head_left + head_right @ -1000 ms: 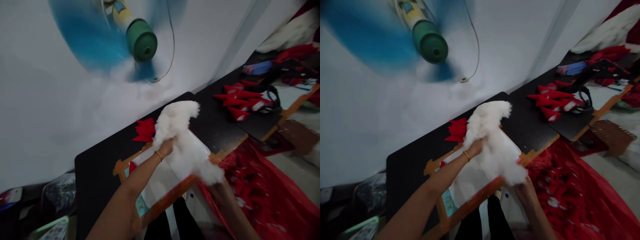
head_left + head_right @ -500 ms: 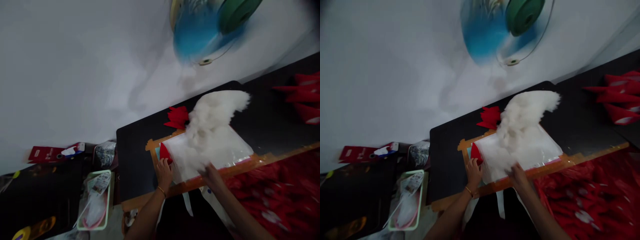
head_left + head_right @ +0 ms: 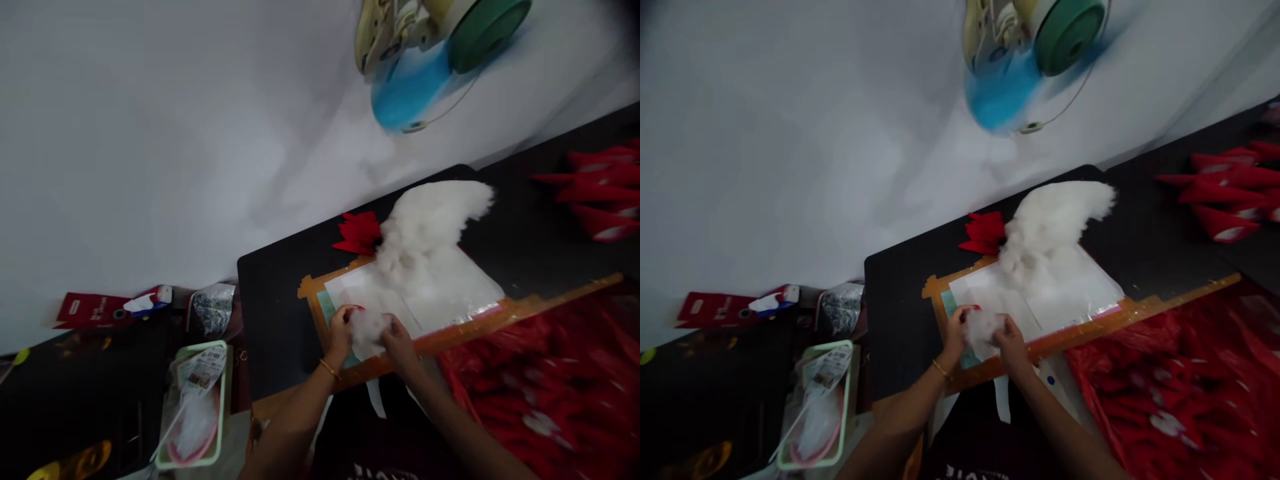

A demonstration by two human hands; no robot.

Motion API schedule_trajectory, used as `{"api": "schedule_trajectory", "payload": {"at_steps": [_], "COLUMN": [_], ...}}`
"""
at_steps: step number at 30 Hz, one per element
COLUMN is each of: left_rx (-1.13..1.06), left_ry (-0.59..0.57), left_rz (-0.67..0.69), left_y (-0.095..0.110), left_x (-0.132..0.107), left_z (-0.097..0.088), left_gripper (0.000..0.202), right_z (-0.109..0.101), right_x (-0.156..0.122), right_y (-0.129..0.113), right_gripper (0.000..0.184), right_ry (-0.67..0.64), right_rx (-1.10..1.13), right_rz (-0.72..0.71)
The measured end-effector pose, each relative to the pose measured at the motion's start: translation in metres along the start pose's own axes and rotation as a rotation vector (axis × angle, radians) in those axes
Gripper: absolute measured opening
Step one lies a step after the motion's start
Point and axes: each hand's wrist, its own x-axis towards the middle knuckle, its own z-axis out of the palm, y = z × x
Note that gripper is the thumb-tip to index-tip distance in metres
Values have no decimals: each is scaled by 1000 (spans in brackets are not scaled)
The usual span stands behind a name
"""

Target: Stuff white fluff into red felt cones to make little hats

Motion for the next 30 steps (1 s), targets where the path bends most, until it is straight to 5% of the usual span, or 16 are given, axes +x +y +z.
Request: {"api": "schedule_trajectory", "payload": {"at_steps": [6, 11, 15, 19, 23, 26, 30], "left_rx": [-113, -125, -19, -55, -154, -161, -142], "left_ry": [-60, -141, -244, -118, 32, 20, -40], "left_rz": [-68, -53, -60, -126, -161, -167, -174], "left_y": [15, 27, 30, 21, 15, 15, 17], "left_x": [-14, -22, -31, -34, -20, -11, -17], "left_z": [14, 11, 11, 20, 17, 5, 0], "left_gripper": [28, 21, 21, 27, 35, 40, 41], "right_z": [-16, -23, -17, 4, 13, 2, 1], "right_x": [7, 6, 12, 22, 18, 8, 5], "right_y": [-5, -10, -18, -23, -20, -15, 0], "right_gripper": [40, 32, 16, 14, 24, 39, 26], "right_ry": [177, -142, -37, 73, 2, -159, -256], "right_rx": [-392, -552, -774, -904, -879, -833, -1026], "right_rz": [-289, -86, -61, -162, -180, -296, -384]}}
